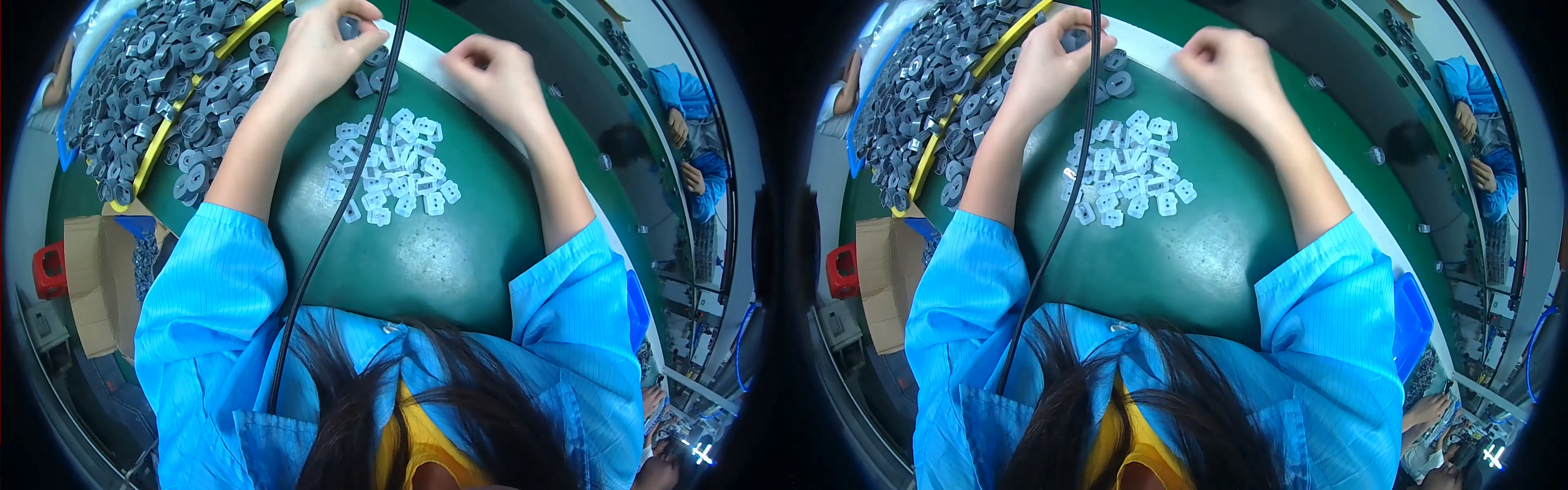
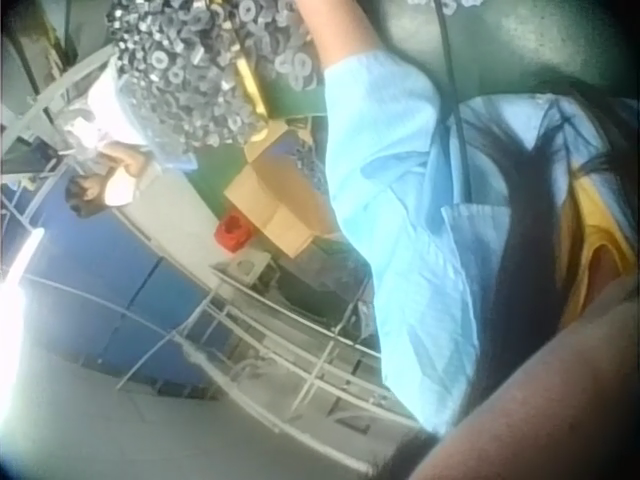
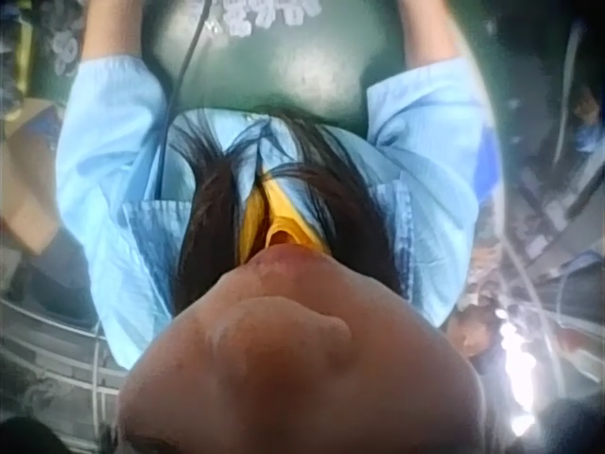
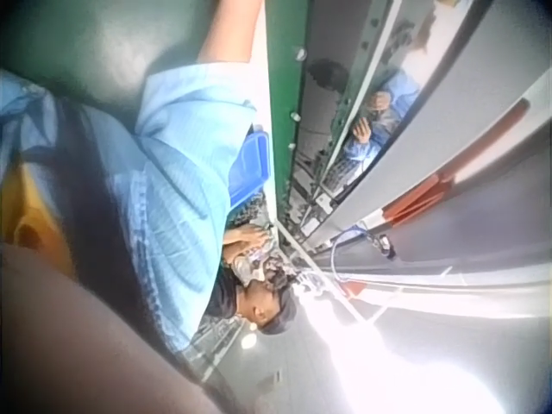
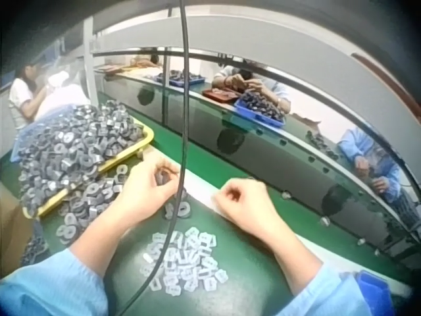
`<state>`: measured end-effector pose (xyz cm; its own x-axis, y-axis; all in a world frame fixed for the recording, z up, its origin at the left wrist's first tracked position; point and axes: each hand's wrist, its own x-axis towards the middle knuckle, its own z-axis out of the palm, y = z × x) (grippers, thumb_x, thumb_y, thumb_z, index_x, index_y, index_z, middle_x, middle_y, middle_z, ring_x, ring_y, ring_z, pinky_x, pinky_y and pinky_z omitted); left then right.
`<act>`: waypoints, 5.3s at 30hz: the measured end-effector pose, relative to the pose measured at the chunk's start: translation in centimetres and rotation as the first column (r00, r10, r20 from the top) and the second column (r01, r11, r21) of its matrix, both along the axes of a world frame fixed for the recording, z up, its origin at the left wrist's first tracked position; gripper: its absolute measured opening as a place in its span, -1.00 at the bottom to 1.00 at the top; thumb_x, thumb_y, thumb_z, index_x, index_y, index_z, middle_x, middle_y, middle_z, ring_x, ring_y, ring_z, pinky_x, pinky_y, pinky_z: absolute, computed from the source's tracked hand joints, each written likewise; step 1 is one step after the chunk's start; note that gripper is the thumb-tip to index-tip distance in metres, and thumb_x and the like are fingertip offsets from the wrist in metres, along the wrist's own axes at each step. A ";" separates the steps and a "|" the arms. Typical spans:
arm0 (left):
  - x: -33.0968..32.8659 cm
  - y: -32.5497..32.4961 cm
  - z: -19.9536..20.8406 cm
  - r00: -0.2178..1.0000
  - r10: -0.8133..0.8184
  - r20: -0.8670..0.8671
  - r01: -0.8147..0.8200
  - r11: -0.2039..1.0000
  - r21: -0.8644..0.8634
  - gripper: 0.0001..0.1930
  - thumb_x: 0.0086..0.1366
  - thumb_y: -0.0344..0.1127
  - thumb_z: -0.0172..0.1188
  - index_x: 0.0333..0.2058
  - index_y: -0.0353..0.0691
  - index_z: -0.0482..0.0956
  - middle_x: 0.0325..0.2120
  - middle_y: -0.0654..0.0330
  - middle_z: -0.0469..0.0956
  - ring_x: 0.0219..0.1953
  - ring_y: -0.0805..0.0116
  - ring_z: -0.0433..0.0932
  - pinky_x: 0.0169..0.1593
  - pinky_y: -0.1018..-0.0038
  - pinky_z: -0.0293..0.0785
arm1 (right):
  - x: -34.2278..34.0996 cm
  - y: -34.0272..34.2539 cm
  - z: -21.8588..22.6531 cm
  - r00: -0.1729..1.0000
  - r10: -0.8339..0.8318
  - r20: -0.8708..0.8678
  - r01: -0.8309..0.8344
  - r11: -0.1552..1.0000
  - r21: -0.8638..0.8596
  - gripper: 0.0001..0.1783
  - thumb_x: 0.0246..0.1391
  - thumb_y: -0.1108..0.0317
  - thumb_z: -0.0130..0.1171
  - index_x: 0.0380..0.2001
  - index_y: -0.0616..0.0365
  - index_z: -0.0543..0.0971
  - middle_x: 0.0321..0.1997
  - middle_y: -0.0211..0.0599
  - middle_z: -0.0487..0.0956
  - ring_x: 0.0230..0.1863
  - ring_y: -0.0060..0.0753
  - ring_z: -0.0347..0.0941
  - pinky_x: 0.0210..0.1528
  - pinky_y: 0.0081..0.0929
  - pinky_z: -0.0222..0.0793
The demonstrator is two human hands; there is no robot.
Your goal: The person assembles plastic clips onto rubber rings by hand at a manufacturing workstation.
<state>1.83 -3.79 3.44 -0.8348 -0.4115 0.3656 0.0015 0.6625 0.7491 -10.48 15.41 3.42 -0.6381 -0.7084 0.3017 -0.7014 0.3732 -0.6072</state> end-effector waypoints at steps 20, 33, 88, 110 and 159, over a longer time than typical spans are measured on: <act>0.9 1.9 0.7 0.862 -0.495 0.105 0.347 0.729 0.589 -0.62 0.36 0.03 0.06 -0.24 -0.17 0.64 -0.59 0.47 0.37 -0.64 0.76 0.22 -0.63 0.76 0.08 | 0.8 0.3 1.6 0.880 0.278 0.384 -0.146 0.930 -0.337 -0.81 0.07 0.28 0.31 -0.35 0.18 0.62 -0.38 -0.46 0.56 -0.32 -0.64 0.41 -0.15 -0.66 0.29; 0.8 2.0 0.2 0.932 -0.331 0.147 0.241 0.870 0.430 -0.71 0.31 -0.07 0.17 -0.17 -0.12 0.65 -0.43 0.37 0.56 -0.51 0.73 0.33 -0.54 0.73 0.18 | 1.0 0.5 2.6 0.818 0.285 0.499 -0.199 0.955 -0.220 -0.83 0.05 0.36 0.29 -0.36 0.25 0.58 -0.41 -0.40 0.58 -0.35 -0.60 0.50 -0.26 -0.60 0.45; 0.2 3.9 -0.4 0.939 -0.275 -0.204 0.336 0.856 0.393 -0.60 0.05 -0.26 0.44 -0.13 -0.22 0.58 -0.35 0.23 0.61 -0.47 0.53 0.56 -0.39 0.58 0.51 | 3.3 0.1 2.8 0.981 0.076 -0.178 -0.112 0.973 -0.203 -0.70 0.01 0.32 0.30 -0.21 0.24 0.56 -0.35 -0.38 0.63 -0.27 -0.59 0.57 -0.19 -0.60 0.49; 0.0 0.7 -1.0 0.960 -0.279 0.007 0.142 0.509 0.849 -0.60 0.27 -0.14 0.22 0.01 -0.22 0.49 -0.27 0.24 0.62 -0.41 0.64 0.48 -0.45 0.77 0.29 | -0.5 1.2 1.3 0.970 0.243 -0.034 -0.242 0.970 0.033 -0.77 -0.06 0.37 0.27 -0.27 0.18 0.64 -0.27 -0.13 0.61 -0.24 -0.25 0.57 -0.15 -0.36 0.47; -0.5 4.7 -1.7 0.901 -0.302 -0.311 0.406 0.331 0.852 -0.65 0.37 -0.02 0.08 -0.21 -0.25 0.48 -0.49 0.27 0.48 -0.51 0.61 0.43 -0.50 0.73 0.33 | 2.4 -0.5 1.2 0.929 0.191 0.316 -0.086 0.944 -0.319 -0.78 0.08 0.32 0.30 -0.26 0.24 0.63 -0.39 -0.42 0.59 -0.29 -0.63 0.49 -0.15 -0.61 0.41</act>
